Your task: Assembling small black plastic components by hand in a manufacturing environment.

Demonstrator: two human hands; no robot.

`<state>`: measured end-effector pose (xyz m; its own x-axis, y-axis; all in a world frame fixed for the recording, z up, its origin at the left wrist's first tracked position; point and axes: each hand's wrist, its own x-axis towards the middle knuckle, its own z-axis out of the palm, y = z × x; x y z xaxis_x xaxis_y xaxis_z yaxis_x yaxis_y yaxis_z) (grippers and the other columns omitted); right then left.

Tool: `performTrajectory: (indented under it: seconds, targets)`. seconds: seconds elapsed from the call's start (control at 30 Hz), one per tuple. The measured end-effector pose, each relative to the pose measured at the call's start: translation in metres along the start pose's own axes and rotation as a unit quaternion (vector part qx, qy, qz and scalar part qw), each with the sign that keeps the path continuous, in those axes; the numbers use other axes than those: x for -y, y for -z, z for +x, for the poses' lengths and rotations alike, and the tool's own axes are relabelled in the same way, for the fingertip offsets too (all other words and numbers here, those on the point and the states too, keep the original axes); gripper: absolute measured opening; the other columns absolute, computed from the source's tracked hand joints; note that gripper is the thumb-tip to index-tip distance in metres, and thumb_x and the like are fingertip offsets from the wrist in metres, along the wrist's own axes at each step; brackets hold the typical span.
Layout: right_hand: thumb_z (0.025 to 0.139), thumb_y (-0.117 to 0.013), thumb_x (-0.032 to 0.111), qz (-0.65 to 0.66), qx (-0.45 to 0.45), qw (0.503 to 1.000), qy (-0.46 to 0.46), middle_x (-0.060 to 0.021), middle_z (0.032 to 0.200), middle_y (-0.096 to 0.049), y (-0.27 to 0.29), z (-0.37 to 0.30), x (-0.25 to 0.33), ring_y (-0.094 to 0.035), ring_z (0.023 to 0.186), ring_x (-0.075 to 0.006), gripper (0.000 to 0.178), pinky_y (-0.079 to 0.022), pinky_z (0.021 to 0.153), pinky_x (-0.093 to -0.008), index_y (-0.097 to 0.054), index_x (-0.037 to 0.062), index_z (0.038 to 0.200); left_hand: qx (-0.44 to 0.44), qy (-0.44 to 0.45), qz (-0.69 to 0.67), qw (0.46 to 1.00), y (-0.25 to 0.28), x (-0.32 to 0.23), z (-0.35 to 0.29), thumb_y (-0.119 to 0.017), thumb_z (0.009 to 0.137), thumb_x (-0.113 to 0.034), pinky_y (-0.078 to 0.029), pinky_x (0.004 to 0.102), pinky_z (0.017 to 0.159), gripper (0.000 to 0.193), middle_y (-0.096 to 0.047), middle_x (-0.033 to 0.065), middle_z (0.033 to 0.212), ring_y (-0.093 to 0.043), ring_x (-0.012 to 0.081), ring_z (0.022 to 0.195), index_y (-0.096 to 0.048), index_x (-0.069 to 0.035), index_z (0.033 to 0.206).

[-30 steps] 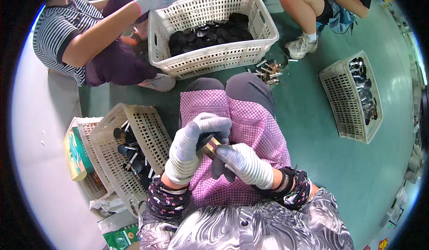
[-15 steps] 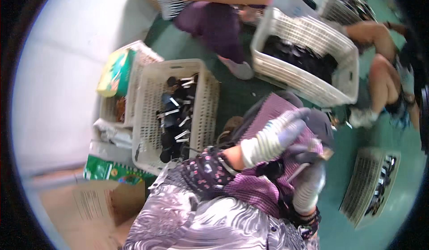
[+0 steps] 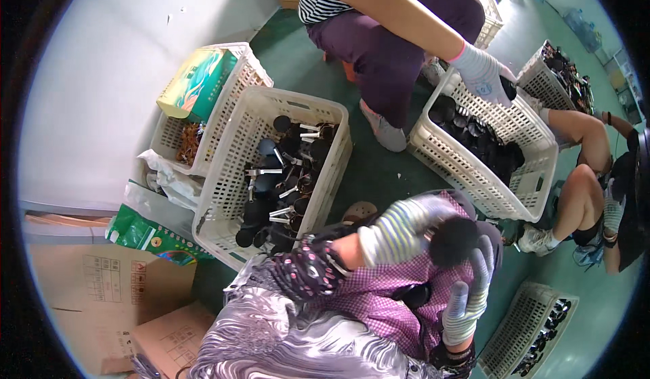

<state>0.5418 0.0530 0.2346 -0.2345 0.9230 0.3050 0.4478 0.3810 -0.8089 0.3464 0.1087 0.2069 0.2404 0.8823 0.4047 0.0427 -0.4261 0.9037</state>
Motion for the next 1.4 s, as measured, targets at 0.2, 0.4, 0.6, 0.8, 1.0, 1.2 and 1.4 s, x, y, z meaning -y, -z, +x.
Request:
performTrajectory:
  seconds: [0.2, 0.4, 0.6, 0.8, 1.0, 1.2, 1.4]
  targets:
    - [0.095, -0.042, 0.033, 0.008, 0.009, 0.999, -0.042, -0.0176, 0.135, -0.042, 0.0, 0.005, -0.009, -0.04, 0.125, -0.0302, 0.043, -0.031, 0.104, -0.0416, -0.049, 0.0027, 0.124, -0.185, 0.207, 0.308, 0.91, 0.112, 0.084, -0.067, -0.049, 0.087, -0.021, -0.036, 0.0397, 0.101, 0.035, -0.057, 0.0121, 0.117, -0.05, 0.0298, 0.113, -0.055, -0.006, 0.117]
    - [0.095, -0.043, 0.031, 0.032, 0.038, 0.996, -0.078, -0.0177, 0.132, -0.044, -0.011, 0.008, -0.016, -0.043, 0.122, -0.0294, 0.04, -0.034, 0.102, -0.039, -0.052, 0.0018, 0.12, -0.356, 0.314, 0.264, 0.839, 0.214, 0.14, -0.193, -0.064, 0.075, -0.004, -0.045, 0.0362, 0.089, 0.032, -0.06, 0.0119, 0.109, -0.058, 0.0246, 0.101, -0.058, -0.002, 0.107]
    - [0.094, -0.044, 0.032, 0.012, 0.065, 0.995, -0.07, -0.0181, 0.128, -0.048, -0.018, 0.017, -0.008, -0.045, 0.12, -0.0287, 0.039, -0.035, 0.101, -0.0376, -0.056, 0.0002, 0.115, -0.058, 0.337, 0.512, 0.788, 0.188, 0.128, -0.198, -0.065, 0.066, -0.006, -0.046, 0.0393, 0.083, 0.029, -0.061, 0.0096, 0.099, -0.057, 0.0302, 0.095, -0.067, -0.012, 0.095]
    - [0.094, -0.045, 0.032, -0.004, 0.073, 0.994, -0.078, -0.0182, 0.124, -0.052, -0.02, 0.02, -0.006, -0.048, 0.116, -0.0286, 0.038, -0.035, 0.1, -0.0384, -0.057, -0.0001, 0.111, -0.012, 0.337, 0.595, 0.729, 0.173, 0.142, -0.198, -0.055, 0.074, -0.007, -0.042, 0.0406, 0.09, 0.041, -0.057, 0.0112, 0.11, -0.051, 0.0309, 0.107, -0.057, -0.015, 0.114]
    - [0.094, -0.046, 0.031, 0.003, 0.09, 0.991, -0.098, -0.0184, 0.125, -0.051, -0.026, 0.022, -0.004, -0.049, 0.115, -0.028, 0.037, -0.035, 0.099, -0.0376, -0.057, 0.0, 0.11, 0.015, 0.31, 0.597, 0.74, 0.18, 0.143, -0.214, -0.049, 0.077, -0.004, -0.041, 0.0403, 0.093, 0.042, -0.055, 0.0126, 0.115, -0.051, 0.0313, 0.109, -0.053, -0.013, 0.117]
    - [0.093, -0.048, 0.032, 0.02, 0.096, 0.989, -0.108, -0.0175, 0.124, -0.051, -0.032, 0.027, 0.0, -0.049, 0.114, -0.0271, 0.038, -0.037, 0.097, -0.0365, -0.057, -0.0003, 0.11, -0.167, 0.357, 0.665, 0.634, 0.222, 0.154, -0.228, -0.053, 0.073, -0.01, -0.036, 0.0455, 0.096, 0.034, -0.055, 0.0132, 0.114, -0.047, 0.0336, 0.111, -0.06, -0.01, 0.107]
    - [0.093, -0.049, 0.03, 0.016, 0.111, 0.988, -0.104, -0.0163, 0.118, -0.055, -0.037, 0.028, 0.006, -0.051, 0.111, -0.0273, 0.035, -0.039, 0.095, -0.0365, -0.059, -0.0004, 0.106, 0.015, 0.575, 0.609, 0.546, 0.265, 0.159, -0.237, -0.049, 0.084, -0.021, -0.027, 0.048, 0.105, 0.041, -0.05, 0.0129, 0.126, -0.038, 0.0344, 0.123, -0.051, -0.017, 0.125]
